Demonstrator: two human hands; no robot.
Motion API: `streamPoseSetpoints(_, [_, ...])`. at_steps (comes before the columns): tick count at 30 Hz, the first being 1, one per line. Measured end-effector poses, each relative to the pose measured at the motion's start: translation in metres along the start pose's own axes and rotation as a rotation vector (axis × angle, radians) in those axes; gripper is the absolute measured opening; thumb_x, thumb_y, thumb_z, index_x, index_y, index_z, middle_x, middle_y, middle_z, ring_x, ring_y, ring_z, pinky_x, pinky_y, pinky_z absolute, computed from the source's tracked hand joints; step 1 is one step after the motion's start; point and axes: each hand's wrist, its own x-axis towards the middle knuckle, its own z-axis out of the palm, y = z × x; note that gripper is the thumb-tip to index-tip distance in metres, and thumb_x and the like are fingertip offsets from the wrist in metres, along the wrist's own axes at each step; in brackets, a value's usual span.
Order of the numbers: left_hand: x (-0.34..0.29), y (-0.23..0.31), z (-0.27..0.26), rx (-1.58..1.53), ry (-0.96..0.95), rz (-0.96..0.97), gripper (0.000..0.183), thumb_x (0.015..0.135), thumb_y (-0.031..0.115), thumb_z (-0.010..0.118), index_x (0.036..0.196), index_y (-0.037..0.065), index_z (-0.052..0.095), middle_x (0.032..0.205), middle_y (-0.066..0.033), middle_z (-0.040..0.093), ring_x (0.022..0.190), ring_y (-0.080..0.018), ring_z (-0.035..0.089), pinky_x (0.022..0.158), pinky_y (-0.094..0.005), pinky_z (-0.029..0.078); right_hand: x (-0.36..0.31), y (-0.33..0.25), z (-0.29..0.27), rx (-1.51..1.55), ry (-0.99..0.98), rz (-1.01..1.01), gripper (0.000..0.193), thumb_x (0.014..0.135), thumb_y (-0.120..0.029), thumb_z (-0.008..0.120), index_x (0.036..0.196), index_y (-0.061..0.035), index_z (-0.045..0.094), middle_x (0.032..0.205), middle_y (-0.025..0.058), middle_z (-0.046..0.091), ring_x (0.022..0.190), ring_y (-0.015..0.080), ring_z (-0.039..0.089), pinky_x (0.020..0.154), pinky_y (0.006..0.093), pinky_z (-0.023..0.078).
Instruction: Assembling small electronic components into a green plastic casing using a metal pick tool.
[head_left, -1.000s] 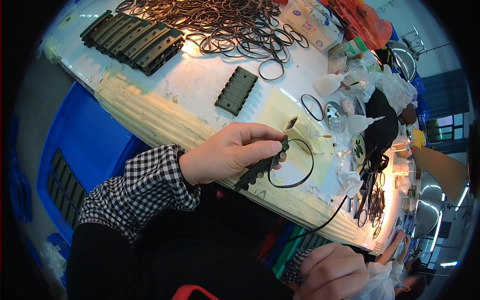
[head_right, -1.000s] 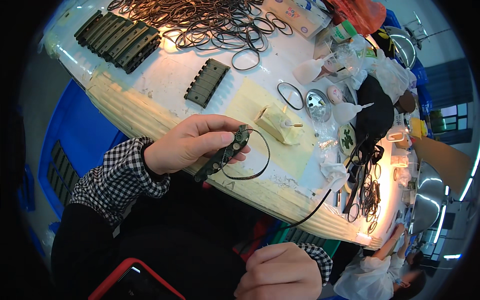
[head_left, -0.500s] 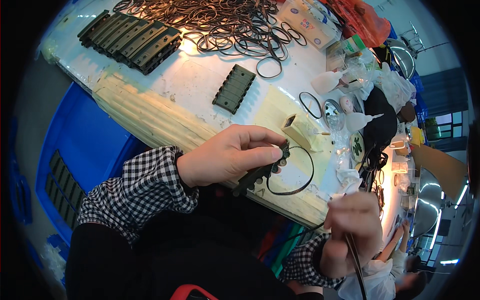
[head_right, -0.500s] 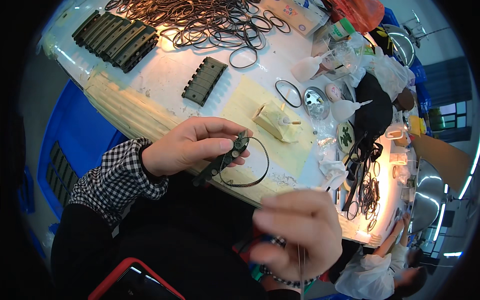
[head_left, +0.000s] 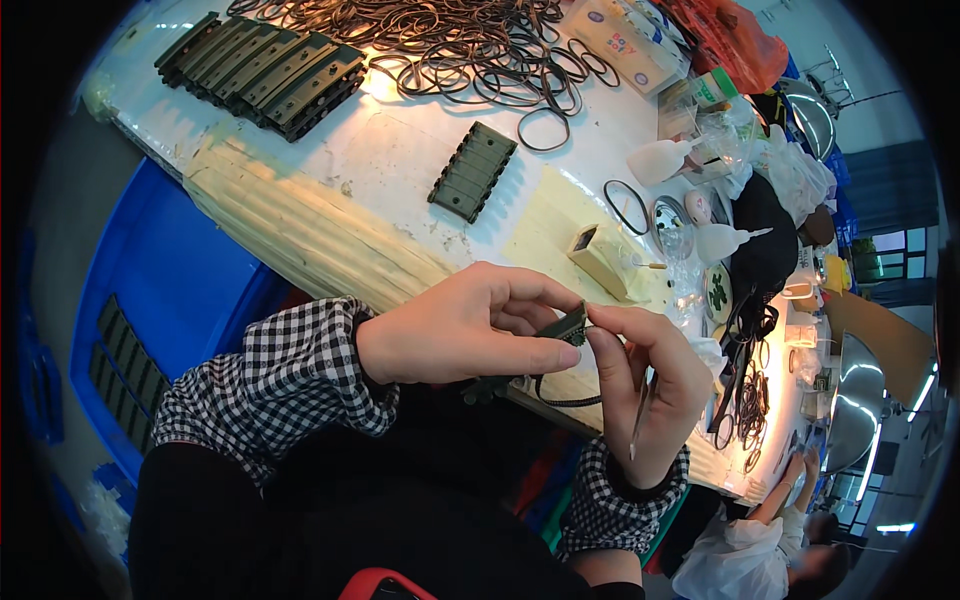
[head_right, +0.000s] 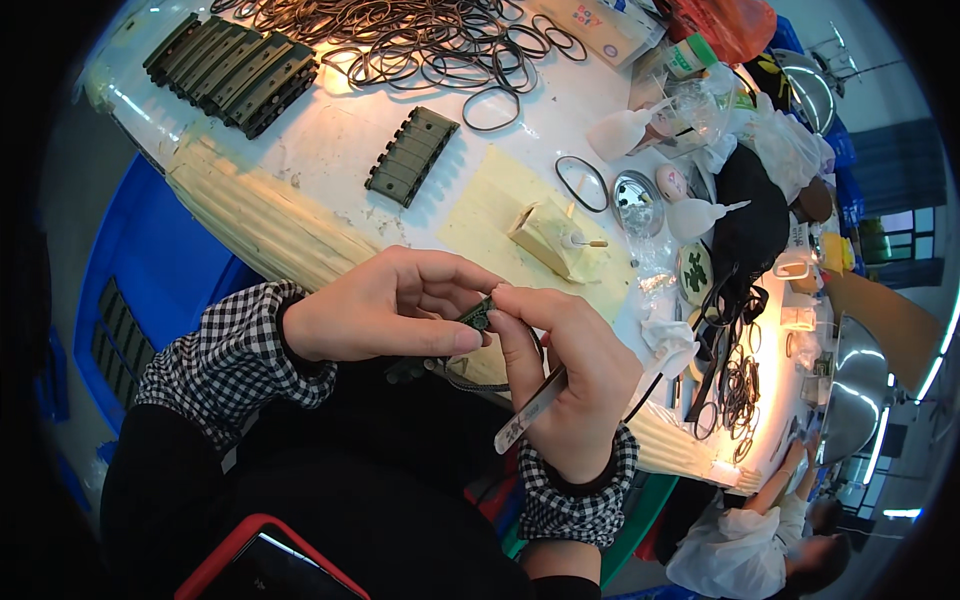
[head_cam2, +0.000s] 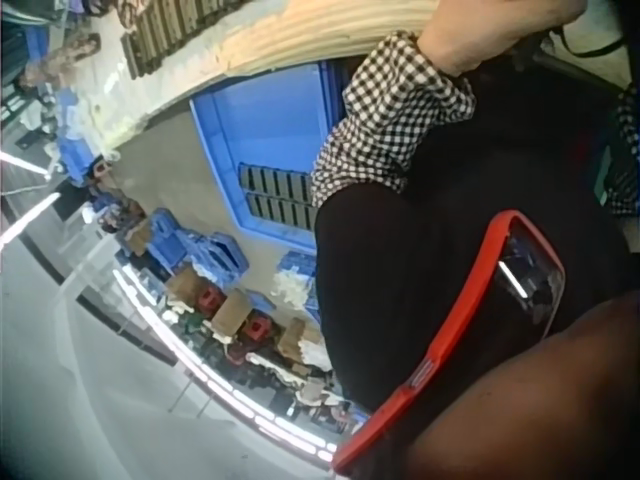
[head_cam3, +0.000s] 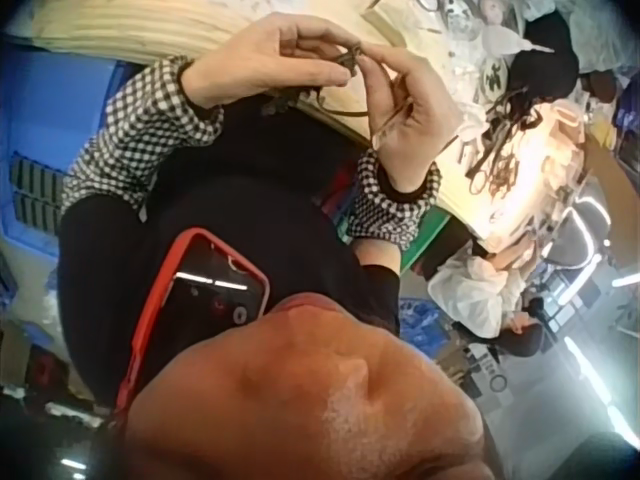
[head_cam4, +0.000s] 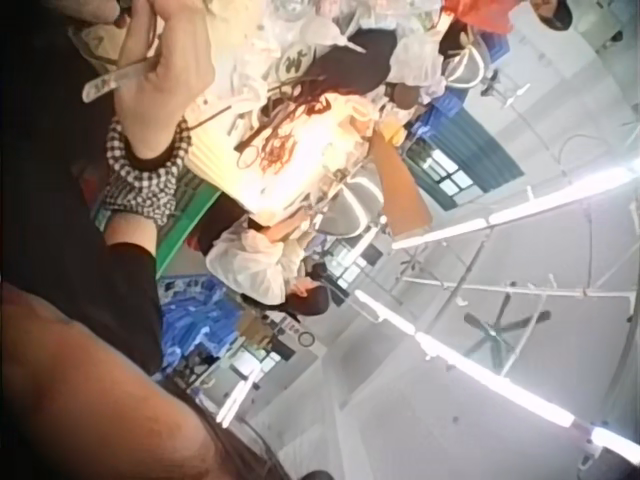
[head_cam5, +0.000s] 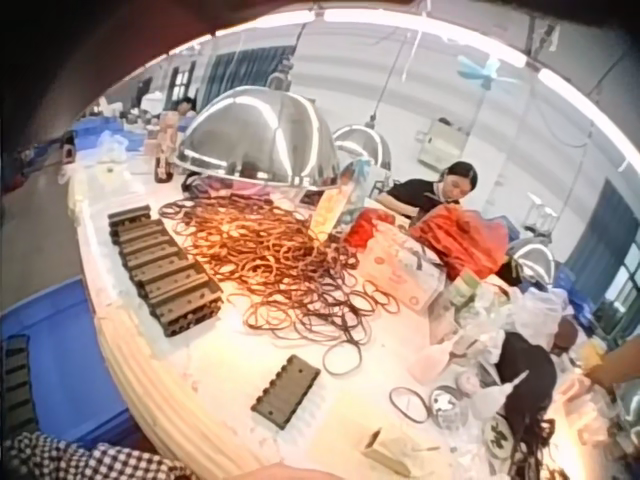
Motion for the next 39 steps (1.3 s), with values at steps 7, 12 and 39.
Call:
streamPoseSetpoints(7, [0.001, 0.003, 0.004, 0.018, 0.012, 0.009, 0.043, 0.091, 0.008, 0.063, 0.130, -0.004, 0.050, 0.122, -0.0122, 0.060, 0.111, -0.0130, 0.057, 0.095, -0.0273, 0.047, 0.001, 0.003, -0.003, -0.023, -0.004, -0.071, 0.012, 0.078, 0.001, 0.072, 0.088, -0.0034, 0.067, 0.082, 0.0080, 0.069, 0.063, 0.0160, 0.060, 0.054, 0.0253, 0.043])
streamPoseSetpoints(12, [0.000, 0.004, 0.003, -0.046, 0.018, 0.015, 0.042, 0.092, 0.009, 0.062, 0.130, -0.004, 0.050, 0.122, -0.0126, 0.061, 0.111, -0.0147, 0.058, 0.096, -0.0282, 0.047, 0.002, 0.012, 0.004, -0.142, 0.047, -0.333, 0.014, 0.076, 0.001, 0.072, 0.087, -0.0031, 0.065, 0.084, 0.0114, 0.069, 0.071, 0.0256, 0.065, 0.063, 0.0310, 0.049])
streamPoseSetpoints(39, [0.000, 0.013, 0.003, -0.050, -0.009, -0.091, 0.044, 0.091, 0.010, 0.063, 0.130, -0.004, 0.051, 0.121, -0.0137, 0.062, 0.109, -0.0158, 0.060, 0.096, -0.0288, 0.047, 0.006, 0.015, -0.004, -0.137, -0.053, -0.303, 0.014, 0.079, 0.002, 0.069, 0.091, -0.0018, 0.064, 0.083, 0.0105, 0.068, 0.070, 0.0241, 0.066, 0.062, 0.0306, 0.050])
